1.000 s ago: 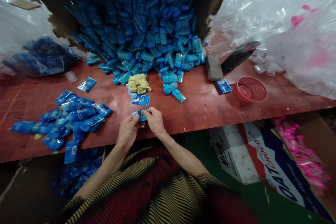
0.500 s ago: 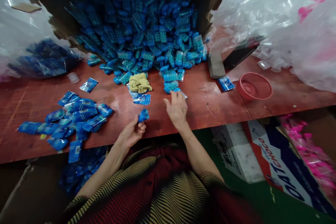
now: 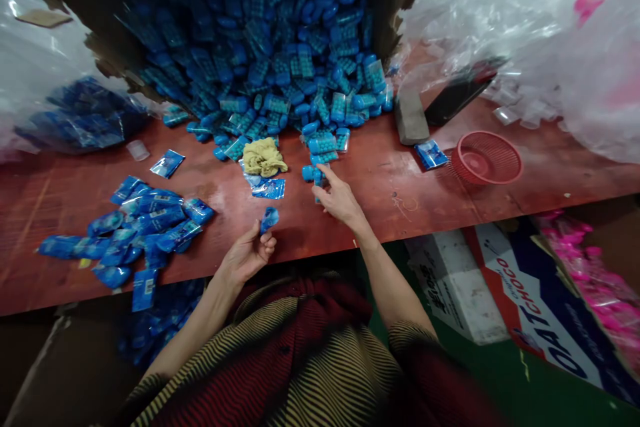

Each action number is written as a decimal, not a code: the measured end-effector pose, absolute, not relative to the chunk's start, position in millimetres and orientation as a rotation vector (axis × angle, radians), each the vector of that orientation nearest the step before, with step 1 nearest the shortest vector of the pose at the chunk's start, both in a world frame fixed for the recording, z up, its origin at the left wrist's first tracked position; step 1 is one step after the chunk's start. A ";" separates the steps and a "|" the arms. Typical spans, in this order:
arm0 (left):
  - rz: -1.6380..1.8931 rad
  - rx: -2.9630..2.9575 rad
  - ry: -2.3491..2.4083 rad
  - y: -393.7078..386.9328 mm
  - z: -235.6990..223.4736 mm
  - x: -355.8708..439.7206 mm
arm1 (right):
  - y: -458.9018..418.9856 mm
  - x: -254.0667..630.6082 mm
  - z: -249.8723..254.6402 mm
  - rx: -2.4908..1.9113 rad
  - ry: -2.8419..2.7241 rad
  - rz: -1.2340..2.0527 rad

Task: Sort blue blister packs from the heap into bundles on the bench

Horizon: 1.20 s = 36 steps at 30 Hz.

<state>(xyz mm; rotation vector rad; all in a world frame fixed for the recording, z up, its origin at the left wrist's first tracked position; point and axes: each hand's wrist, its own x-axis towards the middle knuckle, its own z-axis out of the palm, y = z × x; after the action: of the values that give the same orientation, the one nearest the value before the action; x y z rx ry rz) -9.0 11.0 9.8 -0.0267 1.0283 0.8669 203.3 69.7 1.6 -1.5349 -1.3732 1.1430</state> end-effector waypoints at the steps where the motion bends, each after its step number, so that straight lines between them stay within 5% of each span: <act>1: 0.868 -0.028 1.025 11.1 9.4 -9.1 | 67.8 201.5 2.6 -1.450 -1.222 1.284; 11: 0.894 0.045 1.017 8.9 2.0 -7.4 | 35.2 170.9 27.9 -0.926 -0.738 1.765; 36: 1.057 0.428 1.046 7.4 7.8 -13.3 | 10.7 158.3 13.8 -1.084 -1.168 1.269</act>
<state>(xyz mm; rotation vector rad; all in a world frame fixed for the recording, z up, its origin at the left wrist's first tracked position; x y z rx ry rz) -13.3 7.4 7.8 0.4280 1.0458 1.0567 158.3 10.7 13.8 -1.0836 -1.1685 1.2693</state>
